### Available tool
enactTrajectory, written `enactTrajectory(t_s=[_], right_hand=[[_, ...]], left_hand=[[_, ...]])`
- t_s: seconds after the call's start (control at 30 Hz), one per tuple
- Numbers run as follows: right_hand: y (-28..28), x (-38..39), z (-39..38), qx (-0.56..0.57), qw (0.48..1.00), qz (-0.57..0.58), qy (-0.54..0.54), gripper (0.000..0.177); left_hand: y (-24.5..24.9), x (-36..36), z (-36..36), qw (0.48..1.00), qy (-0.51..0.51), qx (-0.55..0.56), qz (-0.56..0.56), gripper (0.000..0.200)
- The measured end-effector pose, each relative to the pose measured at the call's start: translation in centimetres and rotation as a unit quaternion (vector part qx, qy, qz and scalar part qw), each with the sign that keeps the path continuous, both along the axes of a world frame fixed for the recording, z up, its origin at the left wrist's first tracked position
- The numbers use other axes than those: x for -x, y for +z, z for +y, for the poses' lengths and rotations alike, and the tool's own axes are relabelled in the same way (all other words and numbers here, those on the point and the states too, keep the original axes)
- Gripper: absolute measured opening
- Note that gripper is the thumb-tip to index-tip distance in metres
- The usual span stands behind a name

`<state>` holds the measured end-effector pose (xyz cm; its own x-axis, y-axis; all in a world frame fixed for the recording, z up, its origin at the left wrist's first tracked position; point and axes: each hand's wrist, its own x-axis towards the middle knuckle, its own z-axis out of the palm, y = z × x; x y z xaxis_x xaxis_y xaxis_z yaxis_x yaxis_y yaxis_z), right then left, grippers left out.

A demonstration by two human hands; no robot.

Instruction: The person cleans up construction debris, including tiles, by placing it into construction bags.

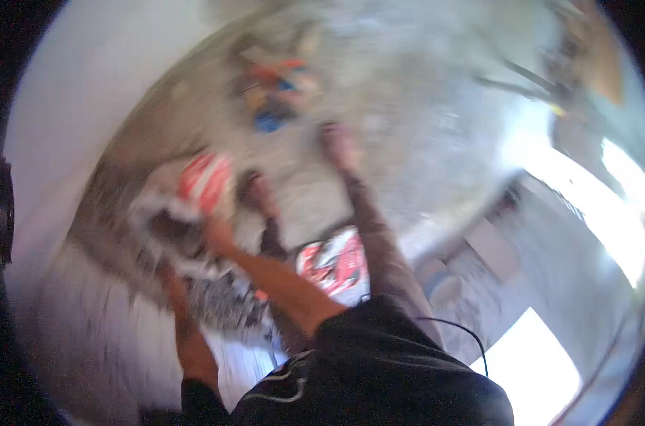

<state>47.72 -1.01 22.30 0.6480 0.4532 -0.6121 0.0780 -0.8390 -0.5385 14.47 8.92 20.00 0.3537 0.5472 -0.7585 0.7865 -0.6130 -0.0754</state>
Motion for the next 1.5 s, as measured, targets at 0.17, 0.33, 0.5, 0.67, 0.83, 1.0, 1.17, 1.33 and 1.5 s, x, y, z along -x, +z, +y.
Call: enactTrajectory(t_s=[0.17, 0.33, 0.5, 0.67, 0.83, 1.0, 1.17, 1.33, 1.5], right_hand=[[3.4, -3.1, -0.6, -0.107, 0.984, 0.143, 0.011, 0.067], [4.1, -4.1, -0.8, -0.194, 0.977, 0.087, 0.035, 0.067], [5.2, -10.6, -3.4, -0.146, 0.969, 0.195, 0.027, 0.059], [3.7, -14.1, -3.8, -0.169, 0.975, 0.133, 0.054, 0.049], [11.9, -19.1, -11.0, -0.127, 0.985, 0.114, 0.033, 0.048], [27.5, -23.3, -23.1, -0.085, 0.988, 0.101, -0.075, 0.057], [40.6, -23.2, -35.9, -0.107, 0.941, -0.012, -0.321, 0.053], [50.0, -24.7, -48.0, -0.18, 0.805, 0.057, -0.563, 0.043], [51.0, -22.3, -56.4, -0.258, 0.628, -0.039, -0.734, 0.029]], left_hand=[[-1.4, -5.2, 1.7, 0.929, 0.329, 0.006, -0.17, 0.062], [1.9, -6.3, 0.5, 0.99, -0.078, 0.063, 0.104, 0.058], [6.9, -12.8, -4.1, 0.98, 0.196, 0.022, 0.009, 0.039], [12.6, -18.4, -5.1, 0.878, 0.406, 0.02, -0.253, 0.028], [24.6, -27.2, -7.2, 0.895, 0.356, 0.076, -0.258, 0.026], [30.4, -35.6, -10.2, 0.807, 0.478, 0.187, -0.293, 0.031], [34.4, -45.7, -15.3, 0.879, 0.208, 0.201, -0.378, 0.035], [51.8, -64.8, -28.7, 0.958, 0.007, 0.211, -0.194, 0.024], [54.6, -75.9, -41.1, 0.838, -0.284, 0.357, -0.3, 0.022]])
